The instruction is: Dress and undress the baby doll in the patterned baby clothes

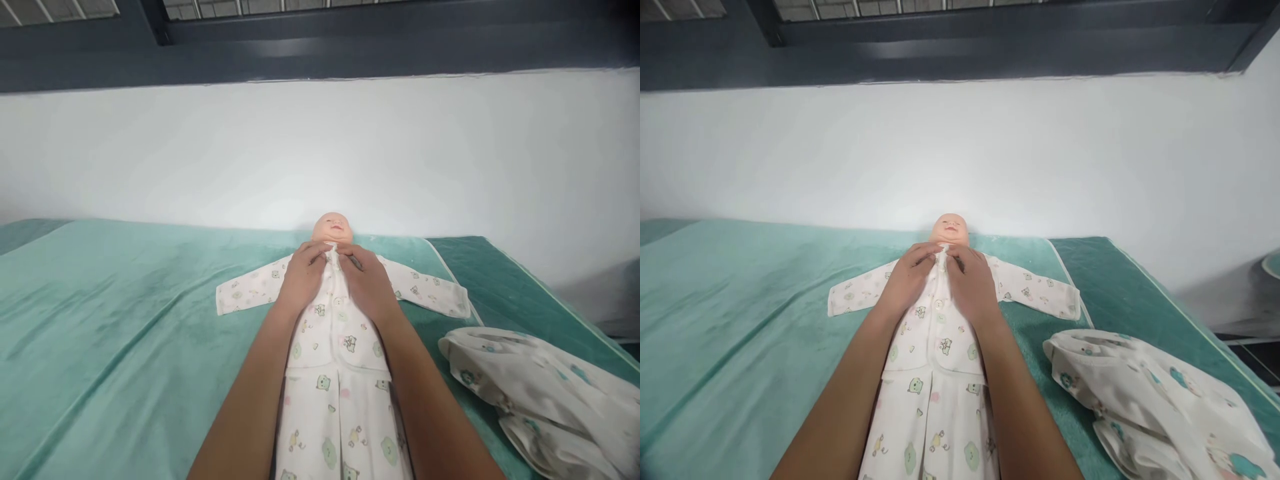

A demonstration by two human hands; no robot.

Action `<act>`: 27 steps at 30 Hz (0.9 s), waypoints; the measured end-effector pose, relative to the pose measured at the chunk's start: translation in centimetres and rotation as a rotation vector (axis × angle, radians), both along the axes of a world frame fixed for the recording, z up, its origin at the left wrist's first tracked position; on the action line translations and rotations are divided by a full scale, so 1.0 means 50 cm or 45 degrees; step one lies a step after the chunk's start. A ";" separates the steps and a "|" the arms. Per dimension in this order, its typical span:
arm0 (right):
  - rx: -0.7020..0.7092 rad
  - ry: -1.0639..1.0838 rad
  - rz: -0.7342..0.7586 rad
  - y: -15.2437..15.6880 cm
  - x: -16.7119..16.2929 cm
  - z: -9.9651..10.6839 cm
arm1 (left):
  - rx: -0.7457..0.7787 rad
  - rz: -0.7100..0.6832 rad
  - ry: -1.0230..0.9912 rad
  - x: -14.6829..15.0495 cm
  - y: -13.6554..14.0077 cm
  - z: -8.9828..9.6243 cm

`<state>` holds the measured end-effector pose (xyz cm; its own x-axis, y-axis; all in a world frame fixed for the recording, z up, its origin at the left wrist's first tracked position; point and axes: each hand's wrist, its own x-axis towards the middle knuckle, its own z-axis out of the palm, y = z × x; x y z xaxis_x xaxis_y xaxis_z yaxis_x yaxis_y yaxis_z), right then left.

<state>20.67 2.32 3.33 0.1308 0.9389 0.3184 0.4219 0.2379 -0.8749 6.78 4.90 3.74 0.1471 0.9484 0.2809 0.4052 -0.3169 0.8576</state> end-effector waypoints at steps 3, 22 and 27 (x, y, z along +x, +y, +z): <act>-0.028 -0.004 0.032 0.001 0.002 0.001 | -0.021 -0.033 -0.017 -0.002 0.002 0.000; -0.047 0.009 0.054 0.026 0.018 -0.016 | 0.197 -0.023 0.288 0.007 -0.007 0.004; -0.051 0.000 0.125 0.035 0.022 -0.011 | 0.264 0.008 0.584 0.012 -0.020 0.006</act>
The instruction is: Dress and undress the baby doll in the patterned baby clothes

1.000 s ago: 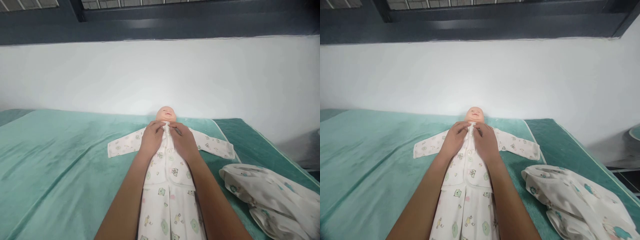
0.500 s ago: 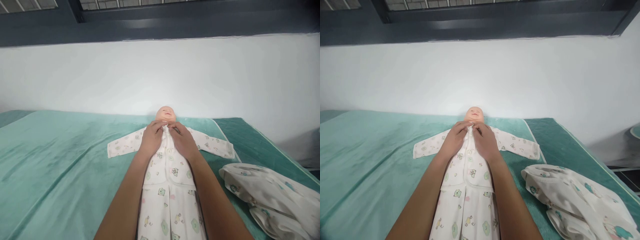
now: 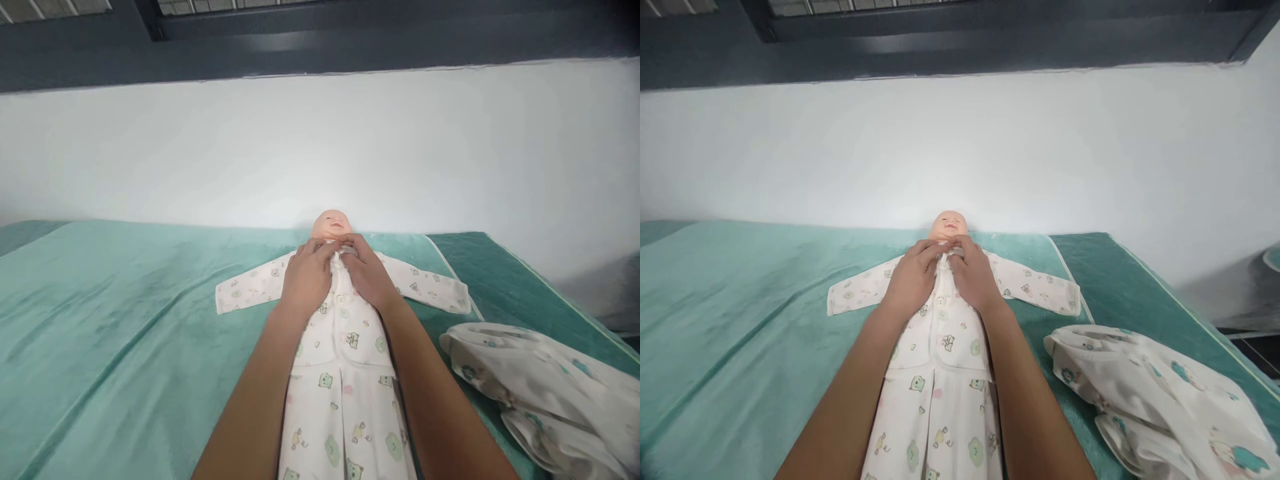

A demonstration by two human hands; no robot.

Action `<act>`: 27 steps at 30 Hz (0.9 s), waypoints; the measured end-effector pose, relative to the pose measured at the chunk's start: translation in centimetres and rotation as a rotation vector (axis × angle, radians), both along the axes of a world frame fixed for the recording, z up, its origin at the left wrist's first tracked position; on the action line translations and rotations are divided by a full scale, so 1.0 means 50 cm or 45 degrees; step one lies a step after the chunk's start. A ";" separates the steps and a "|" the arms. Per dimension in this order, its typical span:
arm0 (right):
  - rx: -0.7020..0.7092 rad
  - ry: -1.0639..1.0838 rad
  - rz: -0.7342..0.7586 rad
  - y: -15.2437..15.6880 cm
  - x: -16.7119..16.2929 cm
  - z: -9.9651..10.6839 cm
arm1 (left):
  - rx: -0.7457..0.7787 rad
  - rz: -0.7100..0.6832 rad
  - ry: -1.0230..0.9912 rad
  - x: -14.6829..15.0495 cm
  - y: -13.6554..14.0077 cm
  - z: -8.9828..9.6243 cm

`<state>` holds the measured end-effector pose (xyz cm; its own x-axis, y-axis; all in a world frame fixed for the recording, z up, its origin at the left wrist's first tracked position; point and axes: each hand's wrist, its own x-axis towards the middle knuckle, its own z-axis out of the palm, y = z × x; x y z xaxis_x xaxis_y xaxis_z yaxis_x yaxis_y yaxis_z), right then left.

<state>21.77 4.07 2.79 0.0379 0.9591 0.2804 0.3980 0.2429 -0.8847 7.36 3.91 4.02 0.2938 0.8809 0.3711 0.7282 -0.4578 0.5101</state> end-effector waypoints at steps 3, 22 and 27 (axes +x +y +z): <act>0.006 0.010 0.002 0.000 0.000 0.000 | 0.028 0.007 0.063 0.002 -0.003 0.001; 0.028 0.096 -0.055 -0.009 -0.003 -0.001 | -0.039 -0.092 -0.403 0.000 0.002 0.004; 0.009 0.148 -0.050 -0.012 -0.004 0.002 | -0.049 -0.045 -0.458 0.001 0.005 0.000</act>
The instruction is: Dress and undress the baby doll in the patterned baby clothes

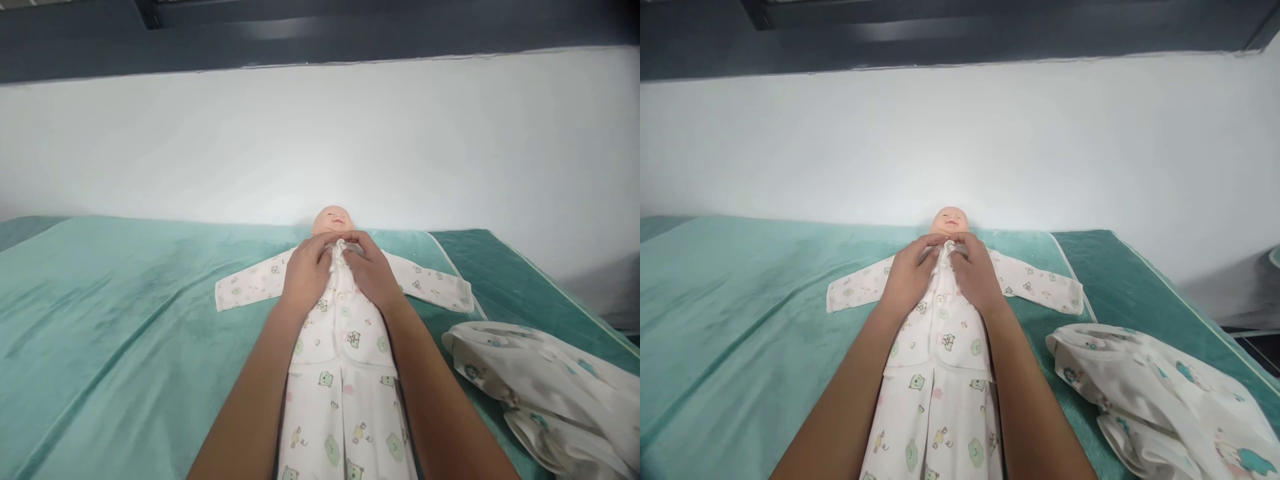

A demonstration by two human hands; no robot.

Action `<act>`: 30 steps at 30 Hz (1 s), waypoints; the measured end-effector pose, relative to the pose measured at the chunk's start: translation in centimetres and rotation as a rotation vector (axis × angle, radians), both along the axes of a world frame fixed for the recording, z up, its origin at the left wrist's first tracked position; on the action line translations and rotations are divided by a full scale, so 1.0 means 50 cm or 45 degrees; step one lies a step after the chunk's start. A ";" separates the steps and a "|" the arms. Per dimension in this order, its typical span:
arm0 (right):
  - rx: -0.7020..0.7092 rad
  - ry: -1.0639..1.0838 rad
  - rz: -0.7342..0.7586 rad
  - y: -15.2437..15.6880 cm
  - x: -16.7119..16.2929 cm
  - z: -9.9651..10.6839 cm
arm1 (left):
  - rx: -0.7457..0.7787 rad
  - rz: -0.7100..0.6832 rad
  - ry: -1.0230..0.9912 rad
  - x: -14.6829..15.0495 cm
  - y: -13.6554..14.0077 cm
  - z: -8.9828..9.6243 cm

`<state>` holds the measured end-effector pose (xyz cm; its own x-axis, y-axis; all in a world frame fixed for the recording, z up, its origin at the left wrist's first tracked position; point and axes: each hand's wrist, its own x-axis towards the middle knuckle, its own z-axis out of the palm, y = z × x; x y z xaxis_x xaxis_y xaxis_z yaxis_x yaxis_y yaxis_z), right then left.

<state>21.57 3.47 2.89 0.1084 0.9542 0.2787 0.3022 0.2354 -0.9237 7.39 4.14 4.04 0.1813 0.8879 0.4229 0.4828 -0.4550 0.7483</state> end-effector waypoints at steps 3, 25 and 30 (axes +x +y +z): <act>0.024 0.036 0.027 0.001 0.001 -0.002 | -0.019 0.010 -0.040 0.001 -0.001 0.001; 0.274 0.076 -0.241 -0.031 -0.001 -0.009 | -0.232 0.104 -0.063 0.009 -0.046 0.024; 0.318 -0.007 -0.200 -0.069 -0.013 -0.021 | -0.110 0.177 -0.026 0.014 -0.045 0.017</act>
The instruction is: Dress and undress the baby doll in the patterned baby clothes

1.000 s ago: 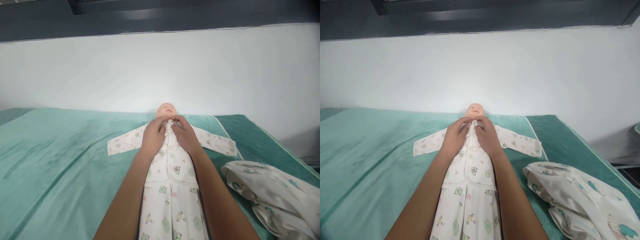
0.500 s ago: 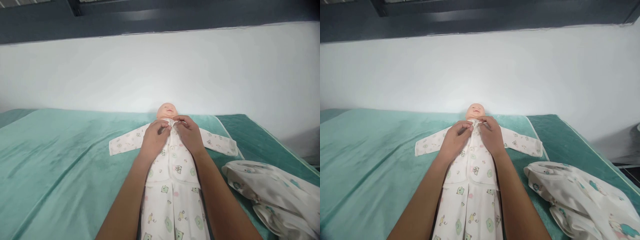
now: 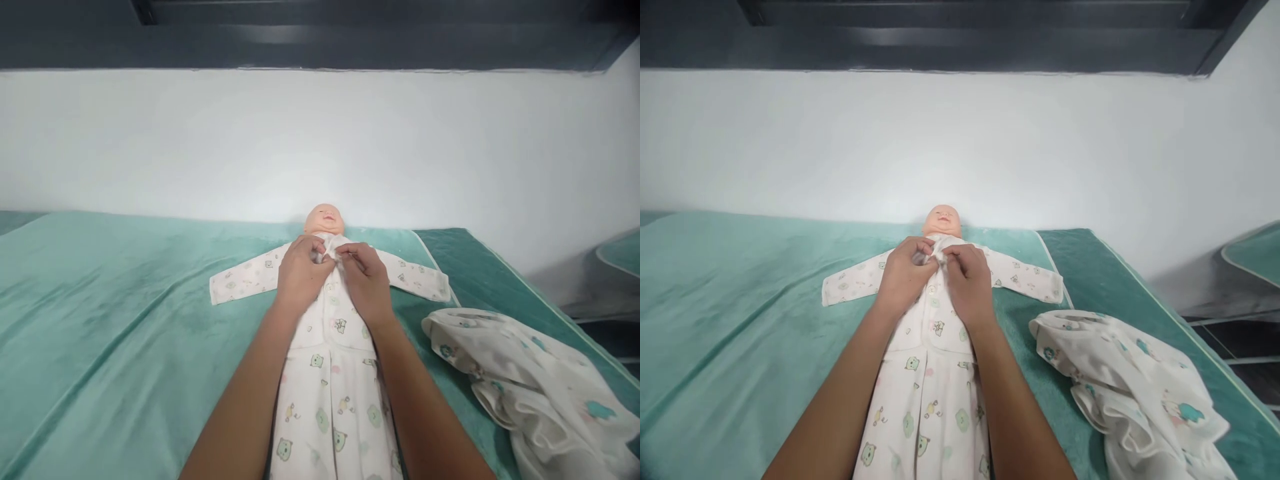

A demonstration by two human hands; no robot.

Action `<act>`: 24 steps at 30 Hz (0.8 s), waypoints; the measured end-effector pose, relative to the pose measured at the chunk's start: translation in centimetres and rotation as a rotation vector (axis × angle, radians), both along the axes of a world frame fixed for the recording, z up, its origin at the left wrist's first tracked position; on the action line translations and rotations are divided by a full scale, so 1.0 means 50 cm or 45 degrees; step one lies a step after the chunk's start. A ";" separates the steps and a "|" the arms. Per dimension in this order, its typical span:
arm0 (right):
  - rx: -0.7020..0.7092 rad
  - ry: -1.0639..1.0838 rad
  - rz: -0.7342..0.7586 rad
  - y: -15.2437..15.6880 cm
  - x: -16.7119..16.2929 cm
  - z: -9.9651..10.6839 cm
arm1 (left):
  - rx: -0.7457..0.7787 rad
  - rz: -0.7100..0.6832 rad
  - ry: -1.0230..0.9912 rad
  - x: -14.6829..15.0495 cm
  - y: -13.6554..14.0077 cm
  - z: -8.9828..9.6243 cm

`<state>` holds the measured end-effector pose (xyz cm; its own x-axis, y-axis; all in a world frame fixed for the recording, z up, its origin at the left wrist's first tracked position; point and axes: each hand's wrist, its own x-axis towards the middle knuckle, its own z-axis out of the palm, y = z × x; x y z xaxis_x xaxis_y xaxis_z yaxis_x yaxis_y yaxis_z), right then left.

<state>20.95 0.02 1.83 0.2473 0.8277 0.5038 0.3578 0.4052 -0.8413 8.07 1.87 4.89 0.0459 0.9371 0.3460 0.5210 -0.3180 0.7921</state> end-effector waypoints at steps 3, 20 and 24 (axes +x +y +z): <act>-0.001 0.021 0.033 -0.015 -0.002 -0.007 | 0.097 0.058 0.101 0.005 0.002 -0.007; -0.130 -0.112 0.182 -0.001 0.020 -0.002 | -0.180 -0.393 -0.163 -0.034 0.002 0.007; -0.154 -0.106 0.128 0.001 0.016 0.000 | -0.171 -0.326 -0.112 -0.023 0.002 0.004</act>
<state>21.75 0.08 1.83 0.1220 0.9021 0.4140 0.3908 0.3398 -0.8555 6.90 1.99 5.09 0.2623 0.9365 0.2328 0.3650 -0.3196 0.8744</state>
